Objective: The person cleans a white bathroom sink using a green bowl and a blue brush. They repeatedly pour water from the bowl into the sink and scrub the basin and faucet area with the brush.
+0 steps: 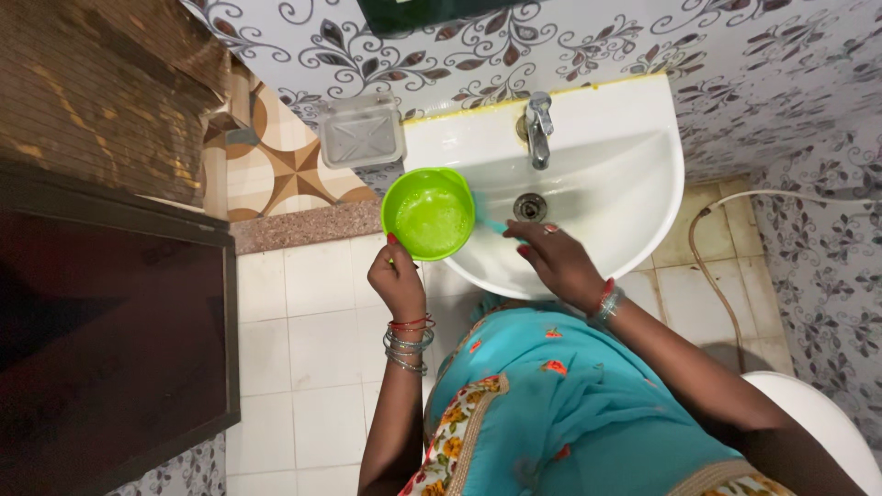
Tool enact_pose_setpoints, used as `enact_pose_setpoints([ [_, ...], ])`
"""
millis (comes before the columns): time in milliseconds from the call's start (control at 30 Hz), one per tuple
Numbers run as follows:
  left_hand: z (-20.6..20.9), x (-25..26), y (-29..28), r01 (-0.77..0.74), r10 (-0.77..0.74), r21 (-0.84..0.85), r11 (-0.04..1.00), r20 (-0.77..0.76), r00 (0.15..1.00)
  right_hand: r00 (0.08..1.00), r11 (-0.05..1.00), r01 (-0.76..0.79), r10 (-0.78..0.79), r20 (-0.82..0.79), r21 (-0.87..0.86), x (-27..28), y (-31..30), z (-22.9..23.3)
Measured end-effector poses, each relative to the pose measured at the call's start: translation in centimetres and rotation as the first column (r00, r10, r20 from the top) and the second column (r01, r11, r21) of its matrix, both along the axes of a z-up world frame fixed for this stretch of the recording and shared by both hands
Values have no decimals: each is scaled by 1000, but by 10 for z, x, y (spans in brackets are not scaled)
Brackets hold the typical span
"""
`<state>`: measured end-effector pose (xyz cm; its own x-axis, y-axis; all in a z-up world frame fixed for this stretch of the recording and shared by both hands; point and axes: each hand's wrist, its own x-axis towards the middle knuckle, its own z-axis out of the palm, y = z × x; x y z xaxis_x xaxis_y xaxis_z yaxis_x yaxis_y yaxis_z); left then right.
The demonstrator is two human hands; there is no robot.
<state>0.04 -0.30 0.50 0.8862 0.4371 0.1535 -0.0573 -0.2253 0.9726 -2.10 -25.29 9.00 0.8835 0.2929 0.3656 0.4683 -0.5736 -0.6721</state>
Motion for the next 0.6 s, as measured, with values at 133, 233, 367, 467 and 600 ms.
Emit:
enact_pose_setpoints([
  [133,-1,0,0,16,-14,-36,999,40,999,958,939,94,-176,-226,-330,-6,2,-2],
  [233,-5,1,1,9,-9,-21,1000,36,999,990,998,-1,-9,-144,-69,-12,-6,-4],
  [367,-6,0,0,1,0,-34,999,28,1000,997,990,-53,59,45,-130,7,0,-23],
  [467,-7,1,2,4,-2,-49,999,39,999,994,910,-61,17,-109,-410,2,-1,-26],
  [600,-11,-3,4,13,-9,-55,998,70,998,986,997,7,-20,-165,-81,-11,-8,-17],
])
